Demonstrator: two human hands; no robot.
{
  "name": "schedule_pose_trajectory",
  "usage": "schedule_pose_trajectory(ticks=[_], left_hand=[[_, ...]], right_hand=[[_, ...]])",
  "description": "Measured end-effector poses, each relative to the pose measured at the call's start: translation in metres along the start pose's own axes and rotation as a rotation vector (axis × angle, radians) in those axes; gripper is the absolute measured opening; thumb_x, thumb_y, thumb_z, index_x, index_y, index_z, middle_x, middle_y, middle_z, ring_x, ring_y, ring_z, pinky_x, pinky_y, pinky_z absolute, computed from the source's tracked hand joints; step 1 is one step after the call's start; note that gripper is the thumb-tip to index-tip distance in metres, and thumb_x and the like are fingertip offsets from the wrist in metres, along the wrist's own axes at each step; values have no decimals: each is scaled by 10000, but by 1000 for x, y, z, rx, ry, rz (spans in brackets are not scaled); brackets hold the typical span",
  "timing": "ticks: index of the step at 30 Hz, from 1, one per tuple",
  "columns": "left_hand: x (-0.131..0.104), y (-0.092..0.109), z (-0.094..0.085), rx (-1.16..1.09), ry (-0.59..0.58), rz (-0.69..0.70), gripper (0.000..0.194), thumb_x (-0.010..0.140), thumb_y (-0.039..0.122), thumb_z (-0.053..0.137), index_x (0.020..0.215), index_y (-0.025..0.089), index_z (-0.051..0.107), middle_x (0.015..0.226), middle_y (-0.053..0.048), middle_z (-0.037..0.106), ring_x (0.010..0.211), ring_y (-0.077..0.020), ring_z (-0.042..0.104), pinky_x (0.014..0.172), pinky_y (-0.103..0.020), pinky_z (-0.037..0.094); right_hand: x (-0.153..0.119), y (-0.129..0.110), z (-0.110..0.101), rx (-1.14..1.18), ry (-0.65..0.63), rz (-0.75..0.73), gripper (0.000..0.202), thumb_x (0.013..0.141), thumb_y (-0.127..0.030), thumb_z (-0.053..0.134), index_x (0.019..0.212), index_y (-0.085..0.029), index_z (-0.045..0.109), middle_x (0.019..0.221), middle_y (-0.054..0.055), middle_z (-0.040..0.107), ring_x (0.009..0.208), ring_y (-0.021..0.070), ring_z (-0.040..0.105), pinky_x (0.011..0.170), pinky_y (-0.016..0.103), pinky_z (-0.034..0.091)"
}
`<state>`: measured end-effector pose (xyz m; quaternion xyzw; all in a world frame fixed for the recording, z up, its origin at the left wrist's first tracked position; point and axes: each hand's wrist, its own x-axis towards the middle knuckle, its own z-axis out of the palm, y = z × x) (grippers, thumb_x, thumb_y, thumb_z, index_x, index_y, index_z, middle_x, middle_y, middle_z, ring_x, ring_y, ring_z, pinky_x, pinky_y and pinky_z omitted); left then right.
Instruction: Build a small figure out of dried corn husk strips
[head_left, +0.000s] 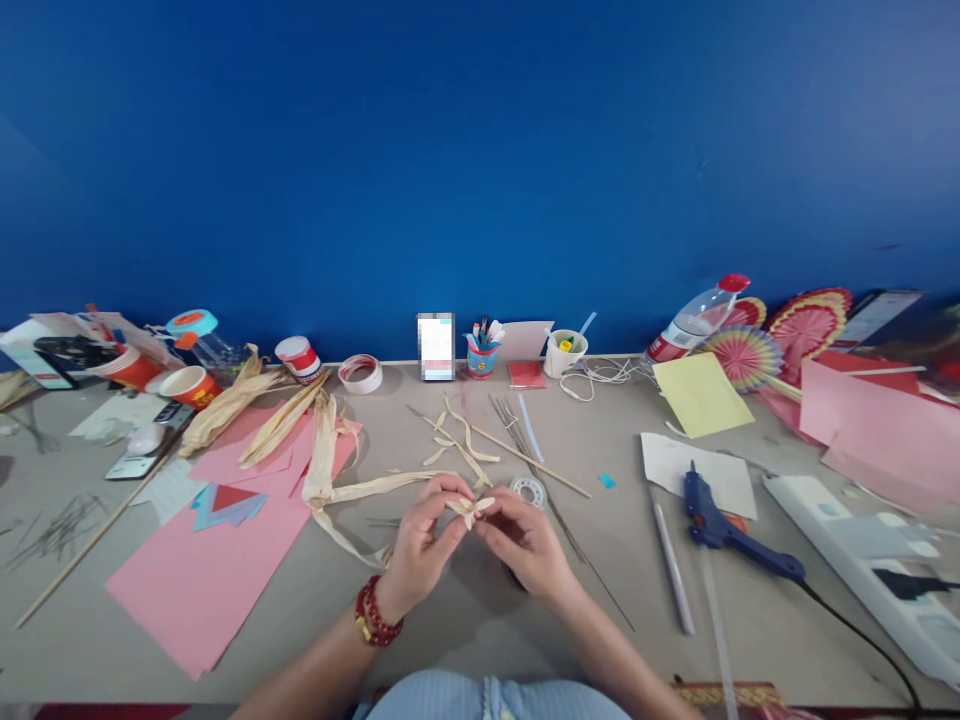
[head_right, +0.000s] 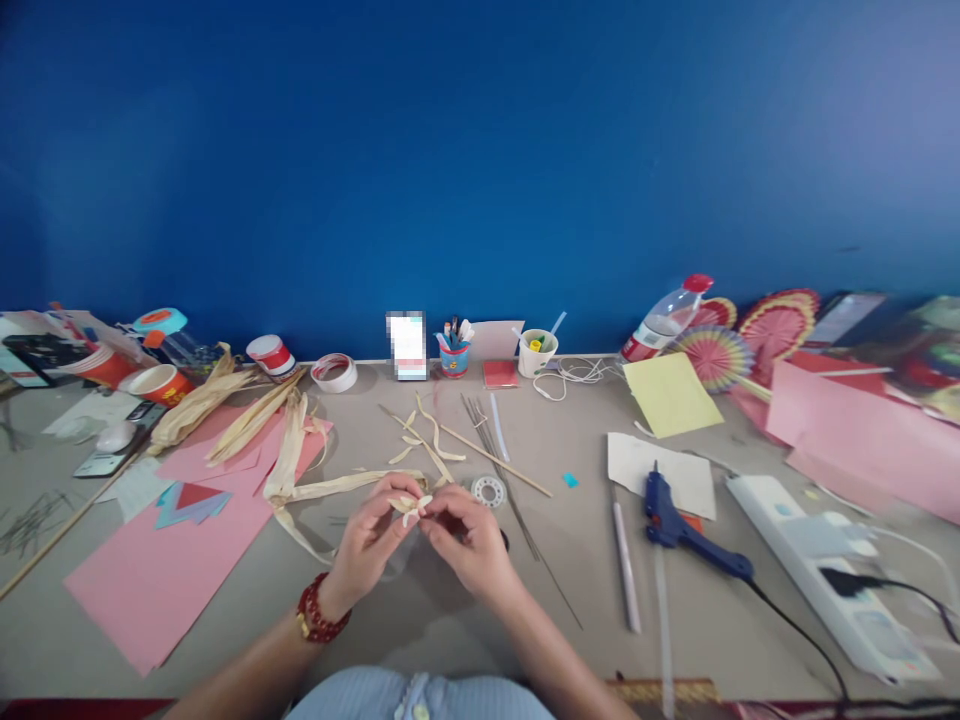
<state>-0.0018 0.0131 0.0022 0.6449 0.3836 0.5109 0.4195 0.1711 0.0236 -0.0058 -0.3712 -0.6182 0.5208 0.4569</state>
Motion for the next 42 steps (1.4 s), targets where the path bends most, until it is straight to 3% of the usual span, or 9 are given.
schedule_pose_trajectory(ticks=[10, 16, 19, 22, 27, 33, 37, 42], left_hand=[[-1, -4, 2, -26, 10, -21, 83, 904, 209, 593, 924, 187, 671, 1001, -83, 588, 999, -211, 575, 886, -336, 471], [1, -3, 0, -24, 59, -38, 114, 907, 252, 589, 885, 177, 672, 954, -84, 603, 986, -219, 592, 852, -338, 505], [3, 2, -10, 2, 189, -14, 95, 905, 248, 591, 866, 183, 650, 918, -69, 614, 927, -200, 605, 819, -322, 518], [3, 4, -23, 37, 386, 39, 60, 897, 245, 604, 893, 196, 639, 915, -57, 622, 898, -185, 601, 801, -314, 525], [4, 0, -33, 16, 516, 44, 73, 874, 259, 639, 916, 201, 655, 946, -51, 635, 920, -183, 612, 823, -314, 532], [6, -9, -27, -35, 581, 4, 102, 866, 289, 649, 906, 195, 648, 945, -44, 622, 892, -170, 612, 805, -287, 540], [5, -10, -25, -22, 542, 11, 105, 870, 282, 643, 913, 187, 655, 958, -55, 623, 888, -170, 612, 818, -294, 536], [4, -8, -24, 2, 508, -3, 105, 886, 283, 626, 908, 185, 654, 948, -61, 623, 880, -167, 605, 795, -282, 535]], right_hand=[[0, 0, 7, -18, 89, -97, 101, 865, -278, 661, 791, -210, 676, 786, 34, 617, 732, 169, 574, 648, 273, 445], [1, 2, 7, -43, 81, -42, 125, 860, -324, 669, 830, -204, 685, 828, 47, 638, 714, 163, 572, 632, 268, 457], [4, 2, -8, -146, 77, 9, 143, 879, -331, 637, 938, -214, 693, 904, 54, 664, 679, 149, 572, 604, 259, 451], [8, -4, -26, -303, 104, 38, 138, 893, -315, 601, 904, -213, 694, 875, 48, 670, 657, 148, 574, 578, 253, 437], [31, -17, -34, -645, -66, -68, 128, 901, -223, 564, 902, -219, 692, 916, 53, 691, 775, 182, 614, 680, 276, 459], [92, -2, -14, -1162, -218, -136, 169, 916, -177, 545, 989, -195, 696, 1007, 72, 699, 978, 223, 585, 873, 312, 413], [115, 13, 0, -1249, -262, -150, 184, 897, -162, 555, 1018, -184, 691, 1051, 100, 684, 1010, 251, 563, 874, 335, 391], [121, 21, 6, -1295, -310, -167, 229, 909, -124, 488, 1009, -186, 684, 1050, 117, 682, 1044, 271, 544, 886, 372, 363]])
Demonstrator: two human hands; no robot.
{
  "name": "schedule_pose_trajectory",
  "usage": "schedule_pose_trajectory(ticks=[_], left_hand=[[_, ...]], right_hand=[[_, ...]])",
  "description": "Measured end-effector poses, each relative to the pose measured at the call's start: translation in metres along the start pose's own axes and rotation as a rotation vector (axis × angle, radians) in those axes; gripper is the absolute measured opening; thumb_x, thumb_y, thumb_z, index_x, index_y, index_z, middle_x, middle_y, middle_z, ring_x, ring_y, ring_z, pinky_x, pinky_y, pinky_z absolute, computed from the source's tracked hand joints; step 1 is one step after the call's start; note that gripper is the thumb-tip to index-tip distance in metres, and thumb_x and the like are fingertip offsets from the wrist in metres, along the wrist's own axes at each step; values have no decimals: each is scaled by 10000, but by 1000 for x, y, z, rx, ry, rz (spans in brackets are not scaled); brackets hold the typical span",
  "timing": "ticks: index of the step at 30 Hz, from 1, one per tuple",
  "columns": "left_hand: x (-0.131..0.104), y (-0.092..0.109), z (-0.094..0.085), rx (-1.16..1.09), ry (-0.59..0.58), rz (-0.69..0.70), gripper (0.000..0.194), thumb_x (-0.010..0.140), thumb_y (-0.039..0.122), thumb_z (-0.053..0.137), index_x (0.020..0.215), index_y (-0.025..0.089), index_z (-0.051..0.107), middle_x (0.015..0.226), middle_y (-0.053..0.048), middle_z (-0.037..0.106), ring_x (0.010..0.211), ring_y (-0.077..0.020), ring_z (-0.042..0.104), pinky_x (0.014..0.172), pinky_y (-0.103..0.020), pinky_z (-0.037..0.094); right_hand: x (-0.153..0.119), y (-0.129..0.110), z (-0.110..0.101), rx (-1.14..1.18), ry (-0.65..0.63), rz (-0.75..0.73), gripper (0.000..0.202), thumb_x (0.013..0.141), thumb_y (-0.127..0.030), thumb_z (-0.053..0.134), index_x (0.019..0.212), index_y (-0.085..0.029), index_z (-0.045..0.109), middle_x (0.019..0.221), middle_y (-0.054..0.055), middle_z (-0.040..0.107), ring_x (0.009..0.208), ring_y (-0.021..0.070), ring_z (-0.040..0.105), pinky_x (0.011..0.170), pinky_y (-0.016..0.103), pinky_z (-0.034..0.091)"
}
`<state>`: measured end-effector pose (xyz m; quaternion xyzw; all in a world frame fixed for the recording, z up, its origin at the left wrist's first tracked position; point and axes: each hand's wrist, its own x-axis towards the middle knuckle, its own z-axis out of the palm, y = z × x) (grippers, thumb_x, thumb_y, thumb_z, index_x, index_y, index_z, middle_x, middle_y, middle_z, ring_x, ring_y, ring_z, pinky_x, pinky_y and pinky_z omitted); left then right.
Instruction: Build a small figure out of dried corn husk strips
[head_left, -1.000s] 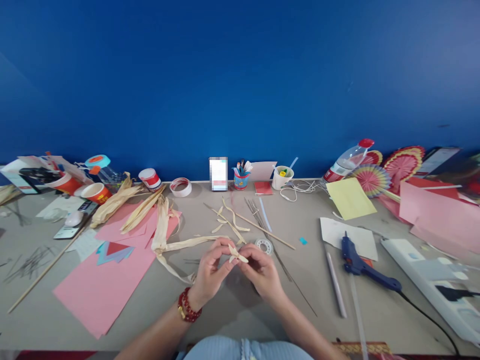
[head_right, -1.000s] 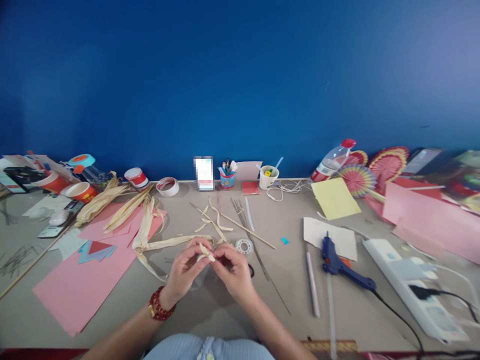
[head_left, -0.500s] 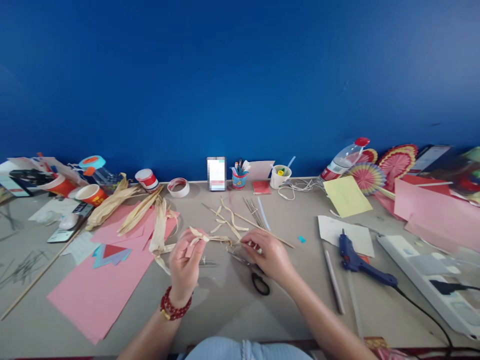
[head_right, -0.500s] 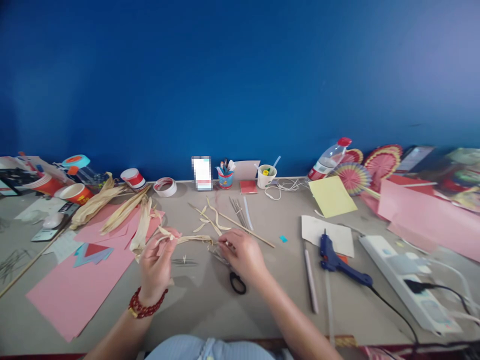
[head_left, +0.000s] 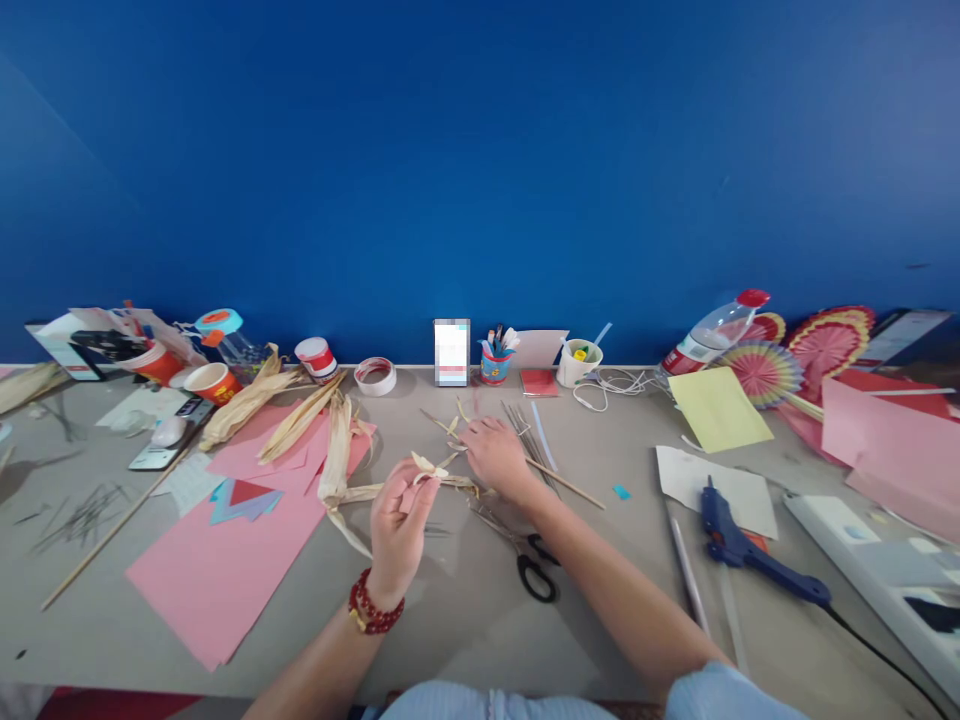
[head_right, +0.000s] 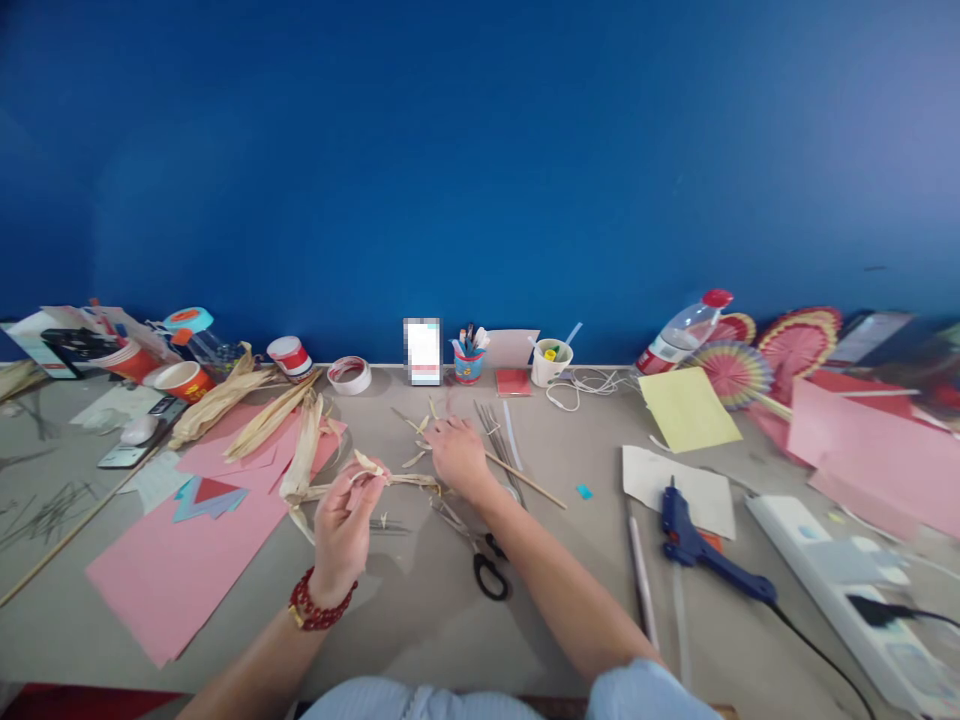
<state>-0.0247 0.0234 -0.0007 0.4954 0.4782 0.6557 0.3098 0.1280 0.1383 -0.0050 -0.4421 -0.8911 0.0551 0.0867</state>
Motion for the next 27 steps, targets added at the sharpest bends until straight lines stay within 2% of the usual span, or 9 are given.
schedule_pose_trajectory(ticks=[6, 11, 15, 18, 22, 24, 27], left_hand=[[-1, 3, 1, 26, -12, -12, 116, 886, 291, 625, 902, 181, 657, 938, -65, 630, 874, -170, 613, 793, -280, 535], [0, 2, 1, 0, -12, -10, 88, 884, 274, 629, 899, 191, 655, 936, -48, 624, 874, -159, 605, 800, -269, 524], [1, 4, 2, 5, -30, -6, 103, 894, 287, 616, 883, 189, 644, 945, -55, 620, 893, -167, 600, 804, -274, 515], [2, 6, 4, 6, -42, -13, 133, 890, 313, 618, 870, 185, 644, 937, -63, 629, 893, -178, 607, 795, -283, 519], [-1, 8, 8, -15, -88, -54, 151, 887, 328, 620, 868, 182, 657, 966, -80, 656, 931, -193, 624, 825, -299, 527], [-3, 9, 11, -15, -130, -77, 157, 889, 330, 616, 879, 182, 668, 978, -85, 669, 943, -200, 630, 832, -307, 530], [-6, 11, 13, -10, -196, -80, 141, 892, 309, 617, 890, 183, 679, 975, -85, 687, 943, -204, 638, 849, -321, 527]], right_hand=[[4, 2, 4, 44, -32, 13, 253, 922, -114, 450, 944, -165, 697, 1050, 157, 691, 1047, 282, 545, 908, 401, 347], [-1, 8, -2, 257, 20, 51, 188, 896, -128, 506, 921, -167, 688, 1024, 128, 699, 1025, 249, 575, 926, 382, 371], [-17, 15, -17, 509, 34, 90, 155, 909, -214, 513, 931, -164, 657, 893, 61, 721, 810, 175, 636, 747, 287, 462], [-36, 15, -30, 838, 14, 143, 193, 928, -309, 501, 955, -163, 625, 834, 36, 724, 703, 133, 630, 658, 244, 470], [-62, 3, -41, 1610, -71, 364, 228, 788, -367, 716, 820, -166, 613, 726, 11, 679, 578, 94, 543, 582, 218, 420], [-73, -5, -43, 1742, -81, 410, 262, 743, -376, 773, 784, -169, 617, 704, 7, 669, 568, 90, 526, 570, 215, 405], [-84, -16, -42, 1775, -32, 418, 276, 729, -391, 795, 780, -175, 630, 705, 14, 683, 604, 107, 556, 592, 226, 418]])
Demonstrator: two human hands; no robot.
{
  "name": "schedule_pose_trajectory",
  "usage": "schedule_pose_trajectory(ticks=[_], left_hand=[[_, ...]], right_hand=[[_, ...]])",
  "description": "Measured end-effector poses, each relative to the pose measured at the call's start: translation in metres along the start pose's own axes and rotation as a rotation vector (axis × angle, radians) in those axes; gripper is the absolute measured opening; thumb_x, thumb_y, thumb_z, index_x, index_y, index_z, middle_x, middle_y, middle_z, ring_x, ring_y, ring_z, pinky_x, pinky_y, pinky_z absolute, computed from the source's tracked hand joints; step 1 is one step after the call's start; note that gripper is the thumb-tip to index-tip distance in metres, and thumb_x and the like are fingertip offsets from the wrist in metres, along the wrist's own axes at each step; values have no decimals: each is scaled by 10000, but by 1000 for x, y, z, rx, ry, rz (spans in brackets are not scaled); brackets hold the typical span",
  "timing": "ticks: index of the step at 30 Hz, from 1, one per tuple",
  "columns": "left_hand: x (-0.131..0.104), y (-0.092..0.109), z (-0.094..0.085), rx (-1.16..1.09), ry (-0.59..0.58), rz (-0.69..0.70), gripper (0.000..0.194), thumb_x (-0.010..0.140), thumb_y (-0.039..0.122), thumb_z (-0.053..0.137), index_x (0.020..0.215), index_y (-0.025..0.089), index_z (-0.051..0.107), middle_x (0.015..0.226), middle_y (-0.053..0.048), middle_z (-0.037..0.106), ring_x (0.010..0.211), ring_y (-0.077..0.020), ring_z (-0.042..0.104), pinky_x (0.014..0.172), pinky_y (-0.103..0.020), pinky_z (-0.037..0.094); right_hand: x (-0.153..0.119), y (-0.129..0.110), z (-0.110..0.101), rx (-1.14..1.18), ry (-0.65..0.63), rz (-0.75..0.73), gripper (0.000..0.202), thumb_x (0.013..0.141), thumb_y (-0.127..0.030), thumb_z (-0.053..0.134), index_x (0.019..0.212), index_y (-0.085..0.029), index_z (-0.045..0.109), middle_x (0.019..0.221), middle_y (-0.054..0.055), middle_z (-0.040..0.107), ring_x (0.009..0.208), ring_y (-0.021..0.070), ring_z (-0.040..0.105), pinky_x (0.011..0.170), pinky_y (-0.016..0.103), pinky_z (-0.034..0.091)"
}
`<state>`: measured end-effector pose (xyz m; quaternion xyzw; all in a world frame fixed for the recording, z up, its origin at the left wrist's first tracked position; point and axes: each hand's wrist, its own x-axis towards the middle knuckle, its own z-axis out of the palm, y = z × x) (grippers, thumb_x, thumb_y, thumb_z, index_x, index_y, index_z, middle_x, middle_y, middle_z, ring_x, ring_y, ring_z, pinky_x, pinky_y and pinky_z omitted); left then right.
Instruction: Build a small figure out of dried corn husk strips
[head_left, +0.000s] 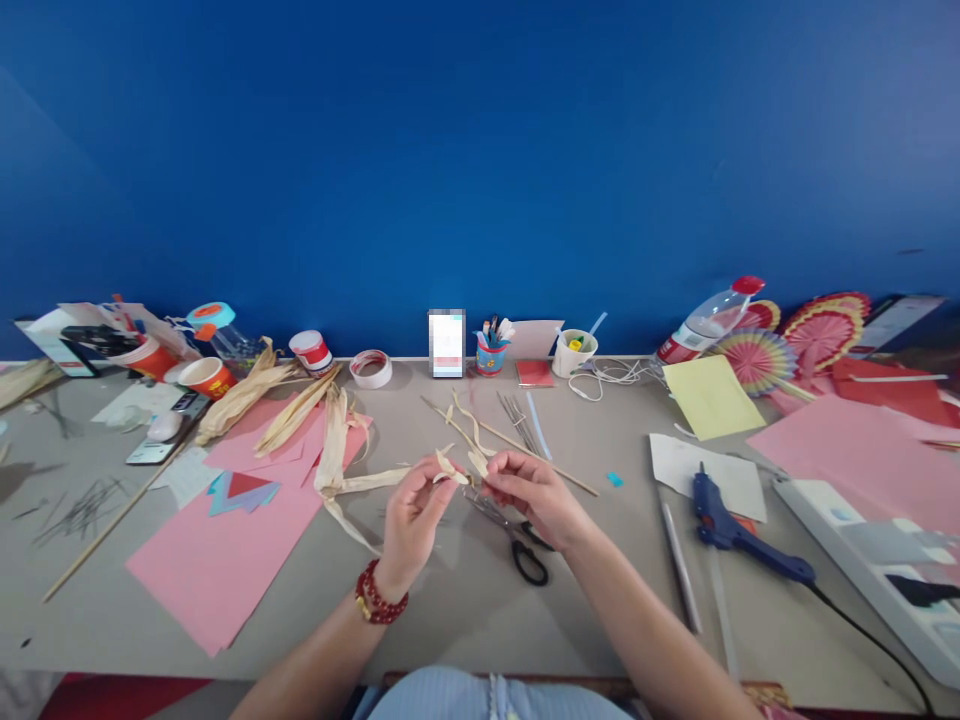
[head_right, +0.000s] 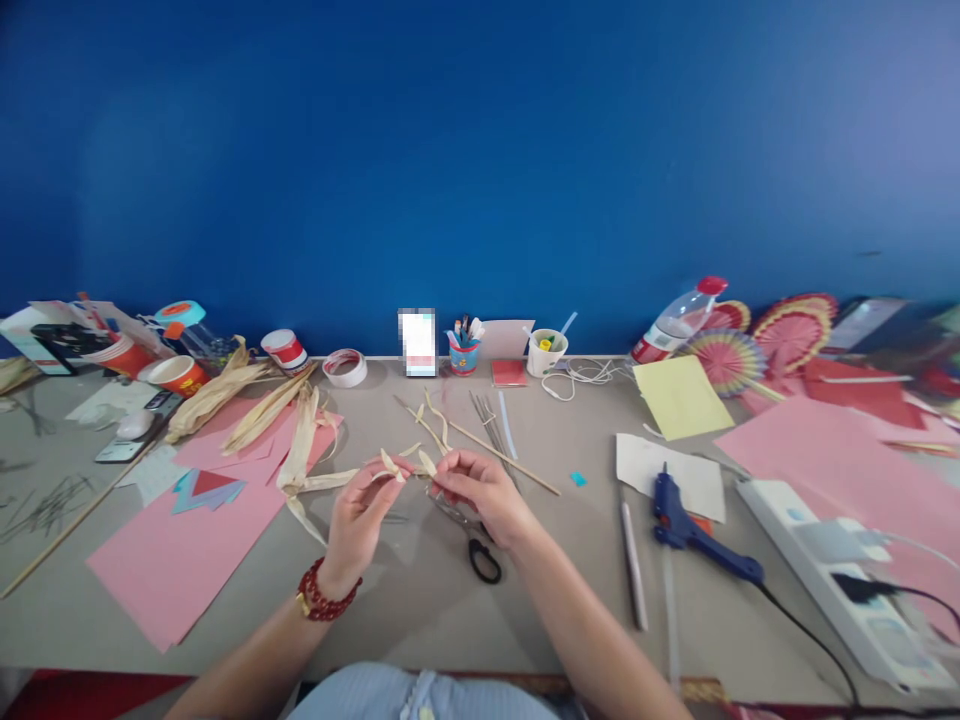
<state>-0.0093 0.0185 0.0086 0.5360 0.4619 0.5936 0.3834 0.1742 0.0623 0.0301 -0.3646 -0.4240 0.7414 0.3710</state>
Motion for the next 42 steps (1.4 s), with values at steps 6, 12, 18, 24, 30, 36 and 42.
schedule_pose_trajectory(ticks=[6, 12, 18, 24, 30, 36, 42], left_hand=[[-5, 0, 6, 1, -78, -32, 141, 897, 289, 609, 890, 177, 695, 957, -84, 695, 914, -211, 643, 848, -343, 524], [-6, -5, 8, -18, -79, -20, 128, 891, 274, 618, 868, 181, 703, 941, -77, 688, 898, -210, 635, 827, -336, 524], [-5, -8, 7, -2, -101, -10, 120, 898, 247, 606, 860, 178, 696, 910, -71, 675, 907, -202, 613, 801, -308, 512], [-5, -8, 5, 92, -116, 59, 85, 892, 218, 608, 868, 167, 671, 889, -69, 658, 874, -194, 606, 834, -321, 487], [-4, -7, 8, 96, -175, 161, 62, 872, 149, 615, 883, 191, 658, 883, -60, 664, 896, -204, 620, 842, -337, 490], [-3, -5, 8, 125, -210, 187, 110, 864, 112, 618, 915, 196, 669, 905, -57, 673, 911, -198, 625, 852, -334, 486], [-4, -8, 5, 138, -201, 168, 95, 874, 112, 616, 877, 194, 663, 904, -49, 673, 901, -183, 625, 840, -317, 482]], right_hand=[[-5, 18, 3, 18, -4, -82, 242, 750, -376, 781, 792, -181, 645, 724, 19, 699, 607, 106, 546, 585, 226, 403], [-4, 29, 5, -33, 37, -158, 262, 741, -396, 784, 795, -180, 645, 663, -18, 634, 546, 85, 470, 545, 217, 350], [-7, 28, 11, -156, 76, -176, 321, 750, -471, 750, 779, -176, 628, 643, 1, 638, 519, 94, 443, 501, 217, 328], [-8, 22, 3, -273, 89, -259, 266, 826, -441, 677, 787, -182, 634, 659, -7, 579, 595, 119, 481, 570, 233, 379], [-5, 21, 0, -316, 84, -283, 255, 829, -419, 674, 751, -188, 601, 646, -31, 497, 587, 111, 435, 554, 225, 356], [-5, 24, 1, -282, 83, -274, 251, 806, -387, 696, 717, -183, 579, 627, -38, 488, 552, 96, 405, 517, 215, 324], [-8, 20, 1, -74, 194, -255, 244, 785, -386, 726, 729, -188, 595, 635, -19, 579, 518, 90, 409, 507, 224, 325]])
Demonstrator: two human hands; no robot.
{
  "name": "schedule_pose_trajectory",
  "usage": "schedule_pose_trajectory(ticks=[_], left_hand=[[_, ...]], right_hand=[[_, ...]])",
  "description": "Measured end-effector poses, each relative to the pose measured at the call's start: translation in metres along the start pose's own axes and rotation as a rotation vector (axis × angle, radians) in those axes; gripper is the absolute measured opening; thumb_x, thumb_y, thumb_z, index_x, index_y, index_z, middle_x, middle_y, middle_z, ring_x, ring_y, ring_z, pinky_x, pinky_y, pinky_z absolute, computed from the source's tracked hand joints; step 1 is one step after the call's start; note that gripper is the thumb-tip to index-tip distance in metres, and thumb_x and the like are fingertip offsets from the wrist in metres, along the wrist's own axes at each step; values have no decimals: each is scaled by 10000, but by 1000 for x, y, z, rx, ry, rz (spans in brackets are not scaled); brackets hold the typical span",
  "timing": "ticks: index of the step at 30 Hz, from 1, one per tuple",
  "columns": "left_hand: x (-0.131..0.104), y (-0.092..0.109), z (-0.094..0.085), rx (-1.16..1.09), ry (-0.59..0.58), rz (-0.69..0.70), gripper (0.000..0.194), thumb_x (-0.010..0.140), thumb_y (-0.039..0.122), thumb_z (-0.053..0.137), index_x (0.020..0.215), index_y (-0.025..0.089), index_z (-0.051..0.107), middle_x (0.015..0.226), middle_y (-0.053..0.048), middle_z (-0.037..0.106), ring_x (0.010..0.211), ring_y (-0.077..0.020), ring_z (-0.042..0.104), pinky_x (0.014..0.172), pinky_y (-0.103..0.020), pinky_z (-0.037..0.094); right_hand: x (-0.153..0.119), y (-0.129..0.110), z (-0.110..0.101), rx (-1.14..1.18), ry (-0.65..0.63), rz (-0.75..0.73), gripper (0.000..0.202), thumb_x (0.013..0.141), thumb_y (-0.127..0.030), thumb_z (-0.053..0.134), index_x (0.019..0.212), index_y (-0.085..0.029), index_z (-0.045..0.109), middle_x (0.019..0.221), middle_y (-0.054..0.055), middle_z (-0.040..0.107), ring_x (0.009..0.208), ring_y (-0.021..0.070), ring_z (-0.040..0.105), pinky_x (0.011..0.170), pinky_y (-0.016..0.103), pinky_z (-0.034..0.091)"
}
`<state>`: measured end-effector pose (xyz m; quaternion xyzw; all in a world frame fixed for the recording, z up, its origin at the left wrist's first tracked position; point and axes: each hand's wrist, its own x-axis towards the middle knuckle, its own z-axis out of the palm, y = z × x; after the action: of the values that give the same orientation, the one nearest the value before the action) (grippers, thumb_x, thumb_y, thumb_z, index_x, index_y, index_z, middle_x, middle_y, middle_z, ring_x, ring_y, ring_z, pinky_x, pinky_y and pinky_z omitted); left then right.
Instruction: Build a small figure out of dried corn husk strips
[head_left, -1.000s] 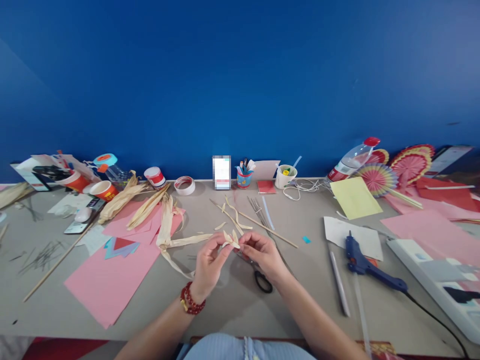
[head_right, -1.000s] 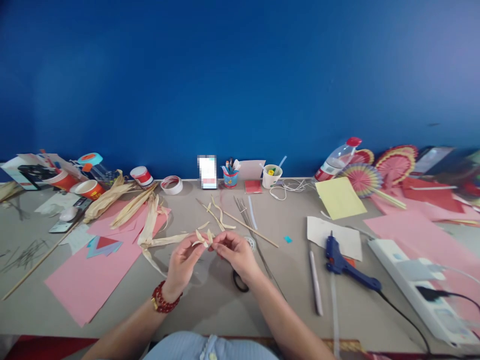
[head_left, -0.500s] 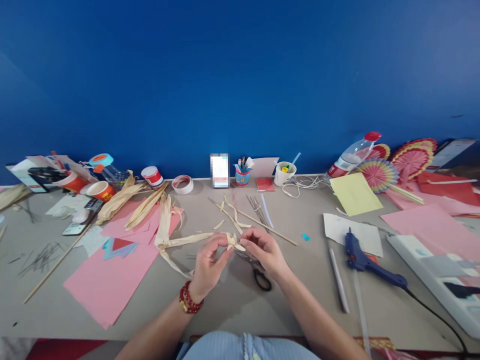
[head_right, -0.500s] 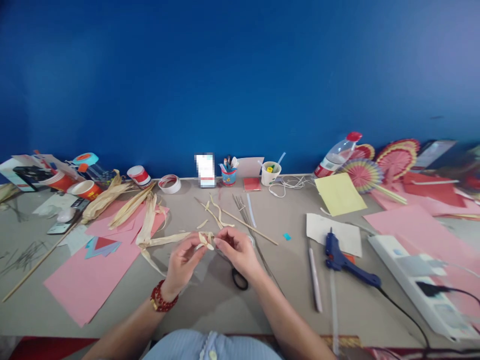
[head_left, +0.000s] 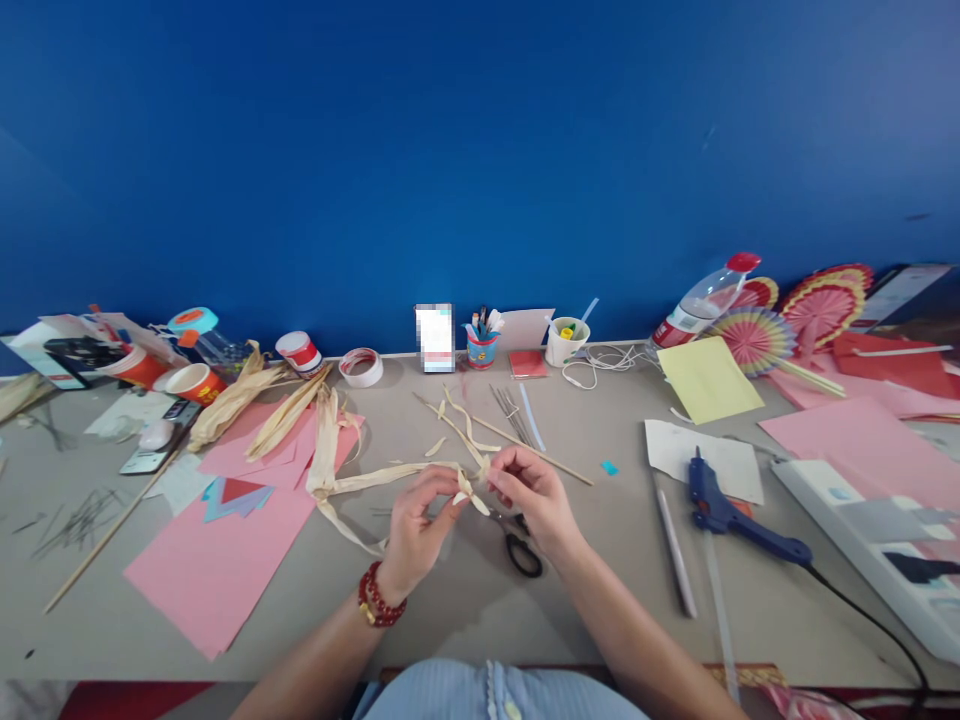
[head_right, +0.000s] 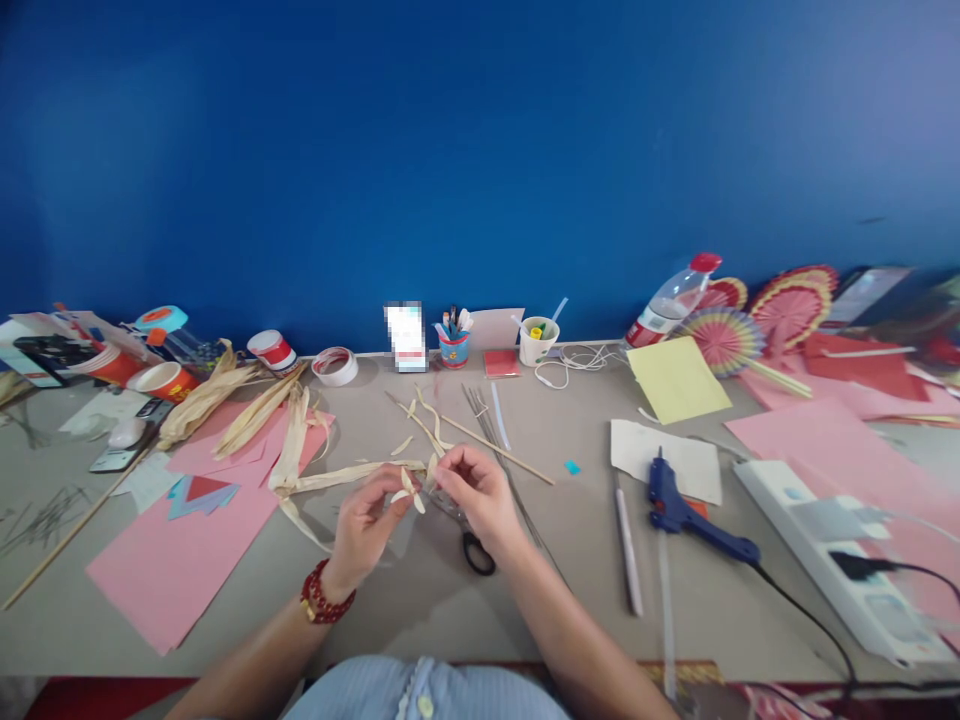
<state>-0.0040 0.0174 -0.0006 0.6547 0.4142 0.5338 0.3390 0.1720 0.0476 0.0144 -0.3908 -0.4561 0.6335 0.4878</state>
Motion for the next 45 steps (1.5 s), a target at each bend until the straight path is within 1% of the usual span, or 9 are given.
schedule_pose_trajectory(ticks=[3, 10, 17, 22, 26, 32, 39, 42, 45], left_hand=[[-1, -3, 0, 4, 18, 3, 92, 868, 115, 628, 859, 195, 674, 895, -48, 677, 898, -183, 630, 834, -317, 488], [-1, -4, 2, 68, 78, 42, 92, 859, 126, 642, 864, 205, 688, 856, -36, 680, 856, -182, 642, 799, -313, 508], [0, 1, 0, 221, 80, 162, 149, 862, 81, 611, 906, 205, 682, 870, -53, 686, 864, -187, 638, 789, -320, 523], [1, 1, 0, 219, 99, 189, 137, 863, 88, 607, 878, 202, 683, 851, -51, 690, 842, -190, 644, 771, -332, 531], [1, 0, -1, 193, 117, 141, 118, 862, 117, 621, 861, 208, 697, 831, -50, 694, 817, -186, 638, 754, -328, 525], [0, -6, -2, 111, 172, -17, 65, 859, 227, 648, 862, 216, 713, 864, -59, 716, 831, -199, 653, 772, -346, 533], [-1, -8, 3, -37, 173, -109, 57, 839, 248, 679, 831, 203, 713, 846, -43, 700, 832, -185, 645, 778, -310, 523], [-1, -8, 5, -98, 192, -176, 75, 835, 261, 686, 810, 192, 701, 859, -39, 678, 852, -176, 631, 789, -292, 519], [-2, -8, 5, -130, 162, -204, 111, 837, 279, 685, 789, 178, 689, 836, -39, 655, 843, -171, 608, 788, -283, 510]], right_hand=[[0, 3, 1, 54, 43, -40, 210, 781, -353, 742, 731, -188, 621, 641, -20, 565, 540, 95, 424, 526, 230, 335], [-2, 9, 7, 169, 43, -41, 149, 793, -278, 747, 745, -197, 633, 697, -29, 564, 572, 88, 453, 562, 222, 367], [-3, 7, 12, 166, 71, -49, 159, 790, -299, 758, 752, -192, 647, 707, -22, 597, 583, 86, 487, 580, 216, 405], [-6, 2, 16, 126, 88, -36, 208, 770, -353, 769, 742, -191, 641, 681, -20, 603, 556, 91, 506, 565, 228, 421], [-8, 1, 17, 96, 93, -20, 232, 758, -377, 774, 741, -191, 635, 671, -16, 601, 556, 98, 505, 552, 233, 422], [-8, 1, 19, 100, 116, -27, 247, 742, -384, 781, 715, -194, 625, 633, -27, 554, 544, 98, 474, 526, 227, 396], [-10, 1, 24, 100, 93, -14, 234, 765, -377, 756, 710, -192, 623, 672, 9, 655, 562, 111, 497, 553, 233, 407], [-11, 3, 25, 79, 112, -30, 240, 776, -377, 749, 707, -190, 616, 666, 9, 662, 558, 109, 492, 547, 228, 395], [-12, 5, 26, 71, 112, -25, 241, 786, -372, 744, 708, -188, 610, 662, 6, 665, 548, 103, 483, 547, 223, 388]])
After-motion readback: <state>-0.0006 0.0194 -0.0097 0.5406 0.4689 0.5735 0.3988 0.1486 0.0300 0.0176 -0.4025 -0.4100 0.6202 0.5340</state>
